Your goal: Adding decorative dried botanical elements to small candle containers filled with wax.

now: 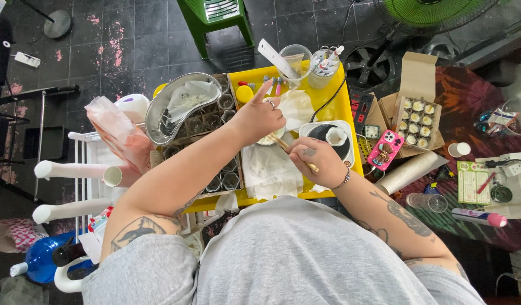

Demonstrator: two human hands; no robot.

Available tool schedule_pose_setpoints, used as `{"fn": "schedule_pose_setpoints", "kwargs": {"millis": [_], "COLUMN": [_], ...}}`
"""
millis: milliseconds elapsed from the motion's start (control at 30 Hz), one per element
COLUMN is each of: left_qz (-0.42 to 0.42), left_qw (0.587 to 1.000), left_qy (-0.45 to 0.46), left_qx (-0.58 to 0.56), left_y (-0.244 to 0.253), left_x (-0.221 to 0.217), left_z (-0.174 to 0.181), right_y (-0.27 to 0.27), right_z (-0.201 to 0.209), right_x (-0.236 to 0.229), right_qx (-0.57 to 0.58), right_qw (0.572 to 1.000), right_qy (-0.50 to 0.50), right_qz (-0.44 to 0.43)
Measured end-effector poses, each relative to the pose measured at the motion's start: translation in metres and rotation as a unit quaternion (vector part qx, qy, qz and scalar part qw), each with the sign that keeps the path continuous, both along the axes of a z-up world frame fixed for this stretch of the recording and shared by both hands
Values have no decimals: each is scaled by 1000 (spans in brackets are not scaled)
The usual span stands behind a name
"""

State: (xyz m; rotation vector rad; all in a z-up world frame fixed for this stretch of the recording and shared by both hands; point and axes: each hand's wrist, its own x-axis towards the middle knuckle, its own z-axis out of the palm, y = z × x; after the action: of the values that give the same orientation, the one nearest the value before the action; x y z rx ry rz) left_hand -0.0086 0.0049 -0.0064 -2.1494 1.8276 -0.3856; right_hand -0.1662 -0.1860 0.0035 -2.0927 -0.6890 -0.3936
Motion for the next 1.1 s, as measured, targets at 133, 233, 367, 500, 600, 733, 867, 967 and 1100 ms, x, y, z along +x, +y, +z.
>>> {"fn": "schedule_pose_setpoints", "kwargs": {"millis": [133,233,367,500,600,733,867,967,1100], "left_qz": [15,19,32,73,89,78,74,66,54], "left_qw": [1000,1000,999,996,992,994,996,996,995], "left_qy": [21,10,32,48,82,54,1,-17,-26], "left_qx": [-5,-5,-18,-10,-25,-48,-46,-56,-75], "left_y": [3,3,6,13,23,27,26,24,22], "left_x": [1,1,-2,-6,-10,-11,-13,-16,-14], "left_z": [-6,-6,-11,0,5,-9,-13,-5,-2], "right_y": [-4,-2,3,-3,0,8,5,2,-8], "right_z": [-8,-6,-5,-5,-1,6,4,7,0], "right_x": [-2,-3,-3,-4,-6,-4,-4,-4,-4], "right_qx": [28,26,33,54,39,15,41,46,27], "right_qw": [998,997,999,995,996,1000,999,999,999], "right_qy": [49,35,16,6,23,-2,4,3,46], "right_qz": [-38,-57,-36,-83,-71,-15,-13,4,-8]}}
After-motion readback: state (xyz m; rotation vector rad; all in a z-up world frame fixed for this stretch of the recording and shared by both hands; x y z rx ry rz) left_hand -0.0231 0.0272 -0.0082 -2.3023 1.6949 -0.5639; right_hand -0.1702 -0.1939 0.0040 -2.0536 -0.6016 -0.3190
